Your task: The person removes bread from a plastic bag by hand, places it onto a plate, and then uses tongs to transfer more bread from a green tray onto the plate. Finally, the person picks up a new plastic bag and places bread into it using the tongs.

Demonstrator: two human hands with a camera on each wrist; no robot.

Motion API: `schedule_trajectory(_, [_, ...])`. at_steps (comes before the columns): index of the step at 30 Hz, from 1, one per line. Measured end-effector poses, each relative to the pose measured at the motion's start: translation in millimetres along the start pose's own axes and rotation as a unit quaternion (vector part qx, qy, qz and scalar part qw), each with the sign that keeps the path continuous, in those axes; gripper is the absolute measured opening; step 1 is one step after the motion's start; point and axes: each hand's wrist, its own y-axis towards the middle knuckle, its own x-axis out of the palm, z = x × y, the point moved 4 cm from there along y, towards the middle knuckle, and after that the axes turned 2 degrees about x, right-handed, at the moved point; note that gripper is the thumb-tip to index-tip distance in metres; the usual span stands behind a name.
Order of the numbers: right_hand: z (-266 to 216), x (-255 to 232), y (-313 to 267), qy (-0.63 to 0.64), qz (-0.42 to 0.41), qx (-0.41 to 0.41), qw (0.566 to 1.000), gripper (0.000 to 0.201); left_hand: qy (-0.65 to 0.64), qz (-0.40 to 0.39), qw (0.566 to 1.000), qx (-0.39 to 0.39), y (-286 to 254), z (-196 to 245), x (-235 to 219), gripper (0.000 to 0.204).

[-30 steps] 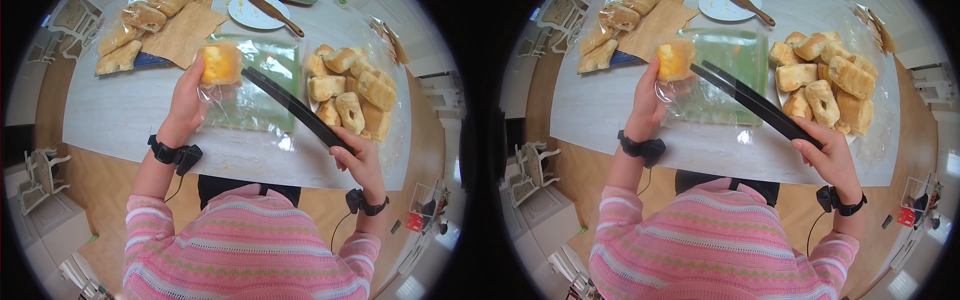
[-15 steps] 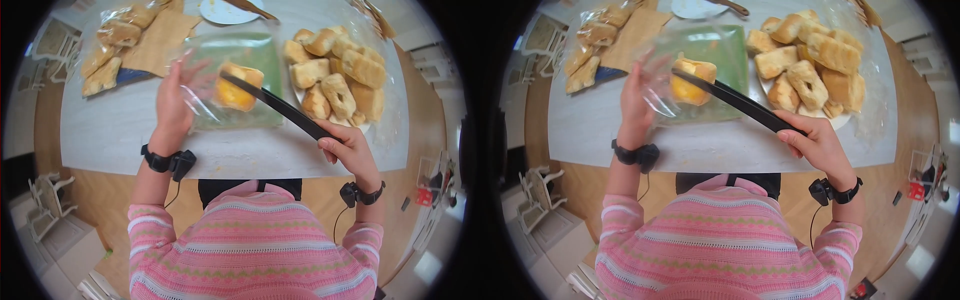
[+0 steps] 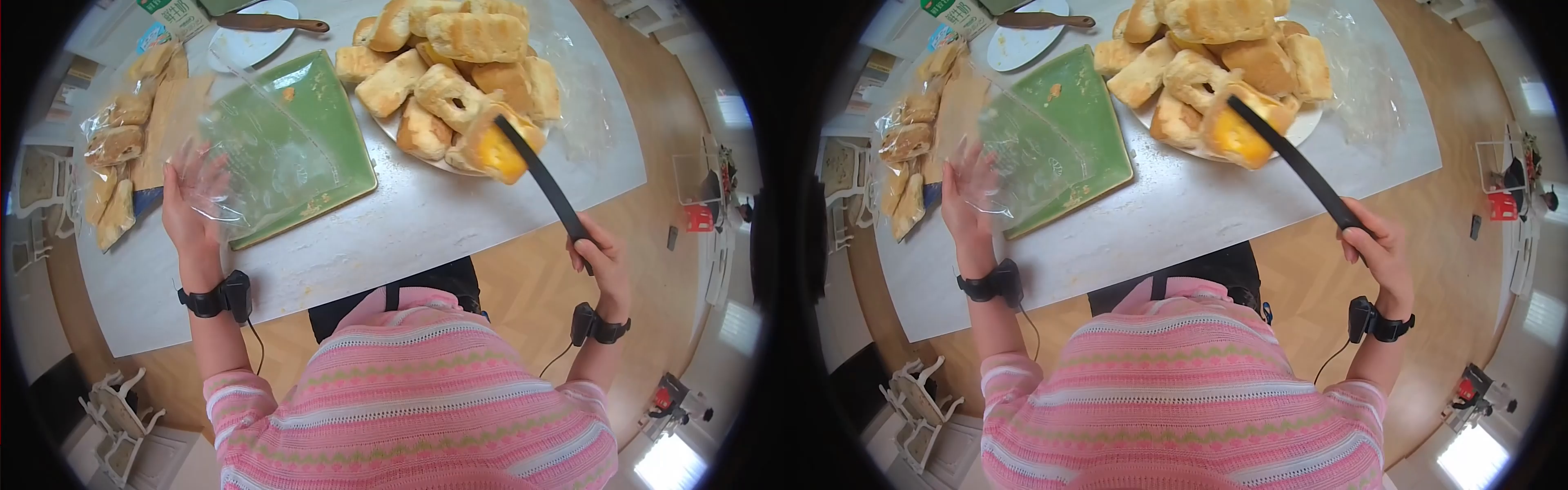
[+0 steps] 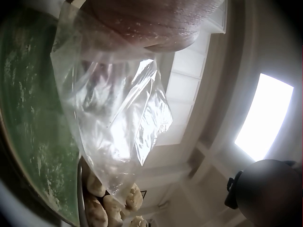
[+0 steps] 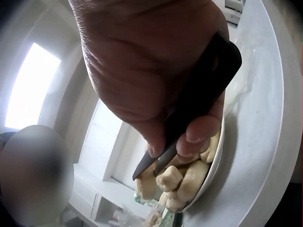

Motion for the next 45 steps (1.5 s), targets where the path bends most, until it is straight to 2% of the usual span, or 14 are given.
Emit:
schedule_trajectory(5, [31, -34, -8, 0.012, 0.036, 0.014, 0.999, 0.041, 0.017, 0.012, 1.0, -0.006, -2, -5, 13, 0.051])
schedule_trajectory(10, [62, -37, 15, 0.036, 0.029, 0.026, 0.999, 0.04, 0.034, 0.013, 0.999, 0.0, -4, -8, 21, 0.051])
schedule_trajectory(16, [82, -47, 36, -0.008, 0.026, 0.006, 1.0, 0.039, 0.054, 0.027, 0.998, -0.002, -5, -11, 19, 0.051])
schedule_trajectory(18, [80, -54, 42, -0.052, 0.024, -0.046, 0.997, 0.038, 0.055, 0.033, 0.998, -0.005, -6, -12, 19, 0.051])
schedule_trajectory(26, [50, -82, 68, -0.165, 0.02, -0.08, 0.983, 0.037, 0.061, 0.039, 0.997, -0.006, -11, -14, 26, 0.051])
schedule_trajectory(28, [44, -84, 73, -0.227, 0.008, -0.13, 0.965, 0.038, 0.062, 0.044, 0.997, -0.006, -12, -13, 27, 0.051])
schedule_trajectory(35, [39, -92, 75, -0.237, -0.002, -0.14, 0.961, 0.038, 0.062, 0.051, 0.997, -0.006, -11, -14, 24, 0.05])
schedule_trajectory(41, [37, -104, 65, -0.238, 0.032, -0.143, 0.96, 0.039, 0.062, 0.05, 0.997, -0.01, -10, -16, 26, 0.05])
schedule_trajectory(45, [43, -112, 53, -0.192, 0.093, -0.105, 0.971, 0.04, 0.06, 0.054, 0.997, -0.01, -11, -16, 27, 0.05])
